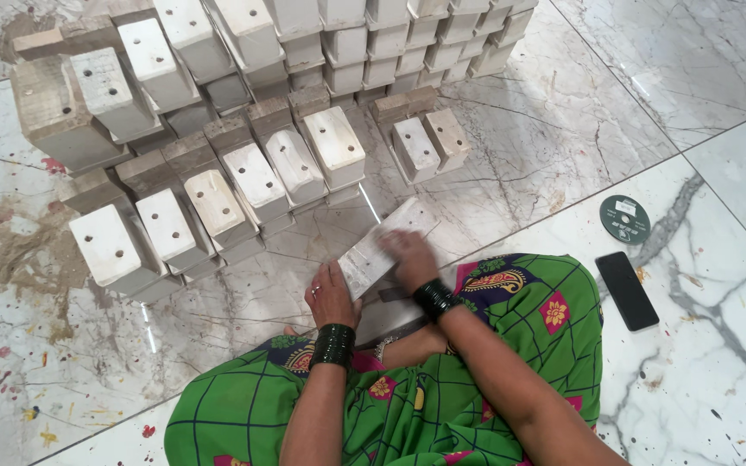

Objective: The person sits on the floor and wipes white rectangular blocks one at a time with a cloth, then places the wiped blocks onto a growing stack of similar blocks beside them. They continue picking up blocks, wiping their surfaces, and adding them to the arrangement.

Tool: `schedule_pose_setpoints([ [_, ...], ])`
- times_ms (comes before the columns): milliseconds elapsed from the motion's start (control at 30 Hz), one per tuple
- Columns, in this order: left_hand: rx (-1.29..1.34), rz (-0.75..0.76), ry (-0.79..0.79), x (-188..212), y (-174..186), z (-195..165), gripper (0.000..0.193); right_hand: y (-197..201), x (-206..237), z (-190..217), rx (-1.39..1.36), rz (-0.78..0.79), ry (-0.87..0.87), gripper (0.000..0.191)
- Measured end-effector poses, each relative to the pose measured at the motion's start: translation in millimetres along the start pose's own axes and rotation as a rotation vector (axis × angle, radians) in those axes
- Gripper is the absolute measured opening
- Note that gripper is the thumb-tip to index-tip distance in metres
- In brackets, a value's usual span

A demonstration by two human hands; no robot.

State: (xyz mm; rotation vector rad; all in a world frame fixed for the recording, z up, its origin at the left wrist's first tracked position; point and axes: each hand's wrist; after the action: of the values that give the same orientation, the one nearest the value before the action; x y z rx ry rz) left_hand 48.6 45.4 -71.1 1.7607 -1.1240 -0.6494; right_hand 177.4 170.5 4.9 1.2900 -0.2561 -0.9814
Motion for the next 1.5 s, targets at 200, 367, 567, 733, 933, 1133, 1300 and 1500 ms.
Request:
schedule_pose_setpoints([
  [200, 0.086, -0.101, -0.056, -3, 7, 3, 0.104, 11, -16, -61, -0.271, -0.254, -0.525, 0.043],
  [367, 0.208, -0.062, 0.024, -4, 10, 7, 0.097, 1, -8, -47, -0.439, -0.029, -0.632, 0.048],
  [567, 0.504, -0.271, 0.025, -4, 16, 9, 0.081, 2, -10, -37, -0.590, 0.109, -0.685, 0.048],
  [733, 0.556, -0.118, 0.266, -6, 17, 17, 0.068, -16, -1, -25, -0.594, 0.424, -0.710, 0.059],
  [933, 0.430, -0.075, 0.244, -7, 9, 22, 0.049, -22, 2, -17, -0.508, 0.389, -0.404, 0.055],
  [1133, 0.154, -0.065, 0.009, 3, 18, 0, 0.102, -8, -1, -8, -0.482, 0.548, -0.519, 0.041],
  [1300, -0.001, 0.164, 0.139, 9, 28, -12, 0.127, -6, -2, -7, -0.372, 0.322, -0.496, 0.039],
  [1500, 0.098, 0.238, 0.166, 0, 20, -3, 0.124, -21, 1, -9, -0.578, 0.392, -0.399, 0.039],
])
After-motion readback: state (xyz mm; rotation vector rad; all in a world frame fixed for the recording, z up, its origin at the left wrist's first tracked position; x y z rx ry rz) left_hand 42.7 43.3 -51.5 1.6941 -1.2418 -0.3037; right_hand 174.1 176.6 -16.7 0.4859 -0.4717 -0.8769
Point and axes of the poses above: each hand's wrist, its own x-axis away from the middle knuckle, its own y-axis out of the back of the hand, z = x × y, and after that the axes turned 7 degrees about -y, right-handed
